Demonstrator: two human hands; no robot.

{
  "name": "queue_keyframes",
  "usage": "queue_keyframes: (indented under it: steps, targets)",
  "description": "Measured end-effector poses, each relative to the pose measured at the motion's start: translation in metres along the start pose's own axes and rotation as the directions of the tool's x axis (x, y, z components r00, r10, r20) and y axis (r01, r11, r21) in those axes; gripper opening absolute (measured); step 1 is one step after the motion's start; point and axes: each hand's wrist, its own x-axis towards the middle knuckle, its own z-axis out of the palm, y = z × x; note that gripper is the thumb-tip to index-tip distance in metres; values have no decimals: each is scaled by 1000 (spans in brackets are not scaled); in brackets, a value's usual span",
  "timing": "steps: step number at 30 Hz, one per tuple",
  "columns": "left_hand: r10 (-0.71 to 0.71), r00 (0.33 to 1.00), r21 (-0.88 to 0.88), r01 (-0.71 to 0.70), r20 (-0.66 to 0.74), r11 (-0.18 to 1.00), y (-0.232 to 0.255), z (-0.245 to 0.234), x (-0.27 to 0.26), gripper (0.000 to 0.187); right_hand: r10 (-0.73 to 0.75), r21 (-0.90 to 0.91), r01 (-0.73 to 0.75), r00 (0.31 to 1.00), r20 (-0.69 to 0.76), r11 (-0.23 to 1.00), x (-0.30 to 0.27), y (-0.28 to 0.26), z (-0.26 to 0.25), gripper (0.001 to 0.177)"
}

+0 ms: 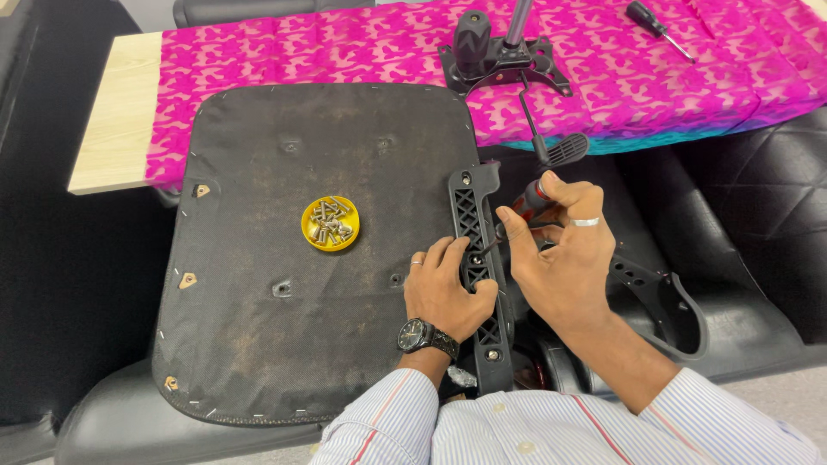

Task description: The person uses a screwdriver to attach a black plastic frame to an overturned chair seat. They pick up screws from a yellow container, align the frame, and tighten multiple screws to secure the part.

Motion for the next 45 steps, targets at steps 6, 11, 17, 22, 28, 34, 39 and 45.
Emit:
queue_keyframes:
  steps: [6, 11, 17, 22, 28, 34, 39, 45]
  targets:
    - [52, 997, 14, -52, -55, 999, -1, 2, -1, 60, -52, -108, 44, 996, -75, 993, -1, -2, 6, 46]
    - [22, 1000, 2, -22, -19, 1000, 0, -1, -1, 61, 46, -57, -50, 997, -66, 997, 5, -5, 2, 47]
    - [23, 1000, 9, -23, 1, 1000, 2, -4, 0, 61, 260, 116, -246, 958, -120, 962, 10, 2, -19, 50]
    - [13, 1000, 19, -14, 20, 1000, 1, -3, -2, 61, 414, 251, -361, 887, -205, 898, 9, 27, -50, 50]
    - [-34, 999, 12, 34, -3, 999, 11, -7, -1, 59, 649, 217, -612, 726, -227, 761, -15, 57, -84, 37]
    - [-2, 1000, -82, 3, 6, 997, 51, 4, -10, 42, 896, 256, -860, 439, -72, 441, -46, 64, -102, 33]
    - [0, 860, -150, 89, 510, 985, 86, 26, -12, 53, 955, 335, -907, 292, 60, 256, -57, 56, -103, 35]
    - [-129, 624, -44, 254, 771, 966, 100, 55, -18, 53, 951, 295, -930, 270, 148, 217, -61, 43, -105, 46]
